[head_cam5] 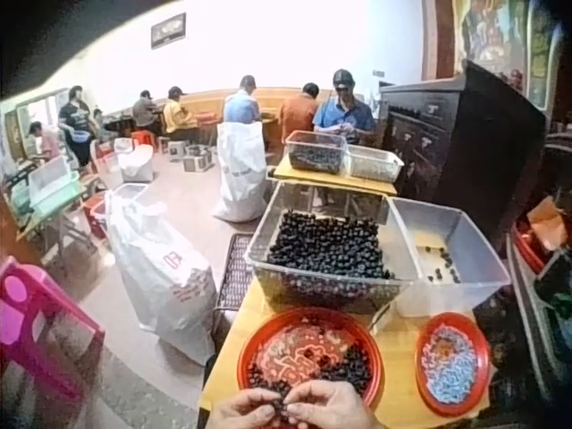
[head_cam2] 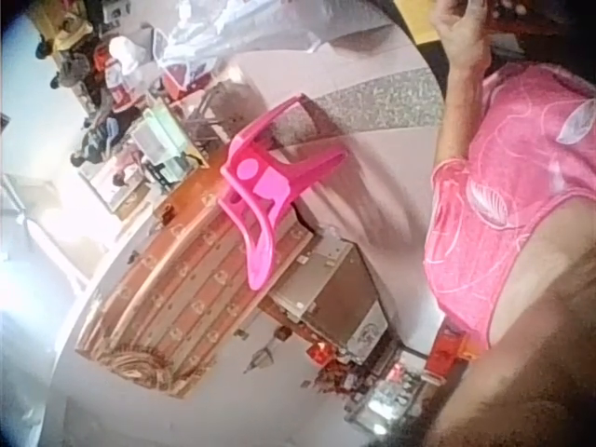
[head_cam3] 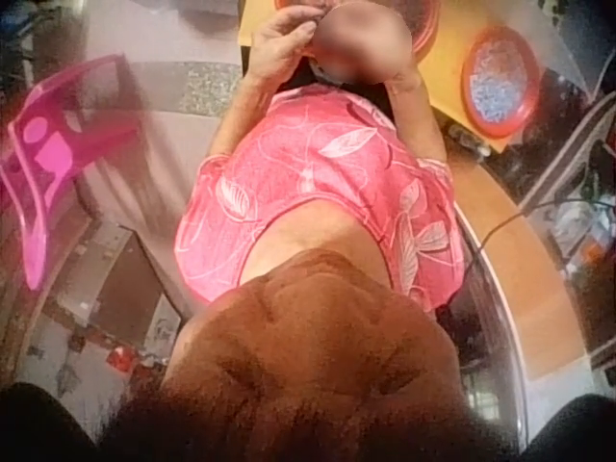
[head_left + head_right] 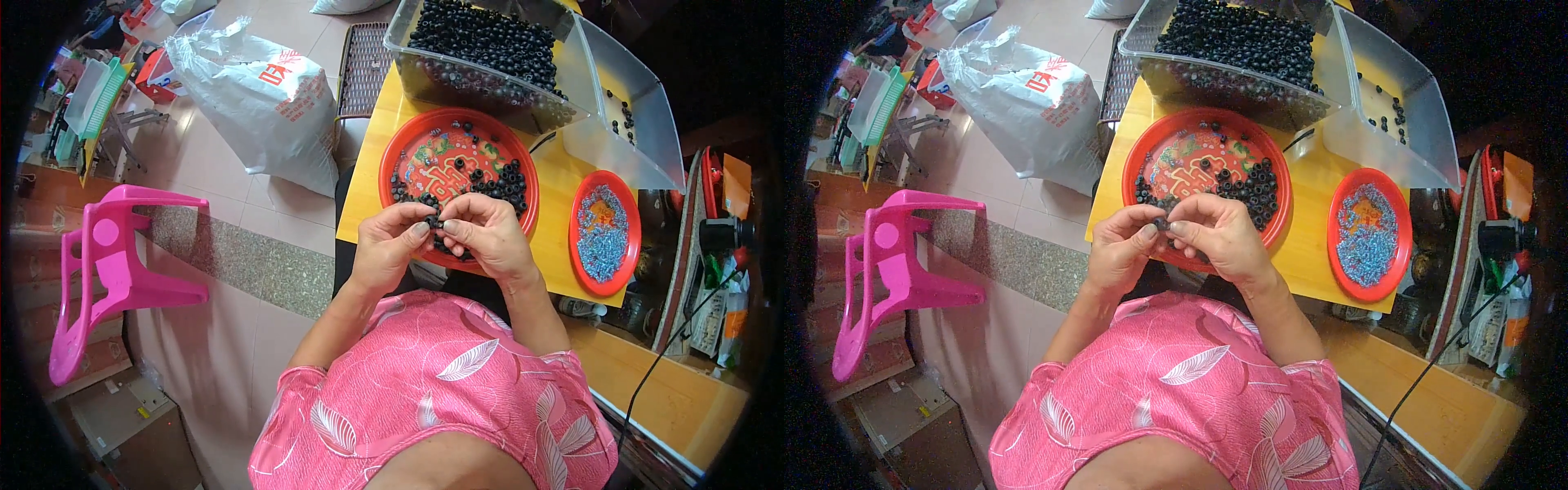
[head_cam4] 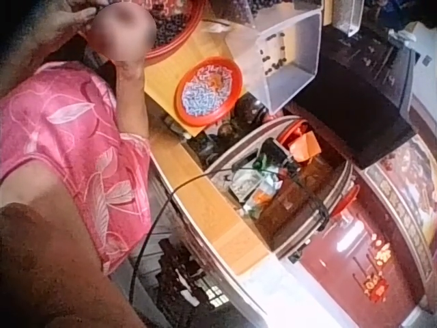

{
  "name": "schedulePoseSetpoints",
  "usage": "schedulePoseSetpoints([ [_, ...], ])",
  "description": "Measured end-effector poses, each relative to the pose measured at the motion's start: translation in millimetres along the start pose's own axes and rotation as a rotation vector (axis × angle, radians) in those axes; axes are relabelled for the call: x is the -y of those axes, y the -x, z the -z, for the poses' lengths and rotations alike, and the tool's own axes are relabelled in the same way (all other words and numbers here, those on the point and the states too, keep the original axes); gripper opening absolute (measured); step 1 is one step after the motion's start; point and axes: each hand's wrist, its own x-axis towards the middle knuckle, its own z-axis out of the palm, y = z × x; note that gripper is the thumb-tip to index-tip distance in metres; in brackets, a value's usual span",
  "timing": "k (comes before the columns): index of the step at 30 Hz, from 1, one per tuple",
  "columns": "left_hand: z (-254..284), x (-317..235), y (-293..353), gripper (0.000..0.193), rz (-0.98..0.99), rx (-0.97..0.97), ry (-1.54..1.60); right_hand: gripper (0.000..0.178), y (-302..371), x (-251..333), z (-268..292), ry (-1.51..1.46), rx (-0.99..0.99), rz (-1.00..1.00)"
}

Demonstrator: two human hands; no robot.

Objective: The person sorts small black plastic parts by hand at a workshop table, inspecting them one by one.

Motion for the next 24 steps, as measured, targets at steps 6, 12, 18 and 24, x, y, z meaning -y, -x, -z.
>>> schedulePoseSetpoints([
  [6, 1.3, 0.1, 3.1, 0.018, -0.077, 0.057, -0.175, 0.011, -0.2, -1.0, 1.1, 0.048, 0.050, 0.003],
  [12, 4.8, -2.7, 1.8, 0.017, -0.469, 0.196, -0.667, 0.015, 2.9, 0.8, 0.5, -0.048, 0.129, -0.158],
  [18, -5.4, -16.1, 7.0, 0.019, -0.566, 0.292, -0.865, 0.016, 12.1, -5.6, 6.0, -0.135, 0.240, -0.204],
  [24, 1.2, -10.2, 8.9, 0.017, -0.528, 0.328, -0.825, 0.013, 15.4, -11.7, 2.9, -0.159, 0.262, -0.189],
])
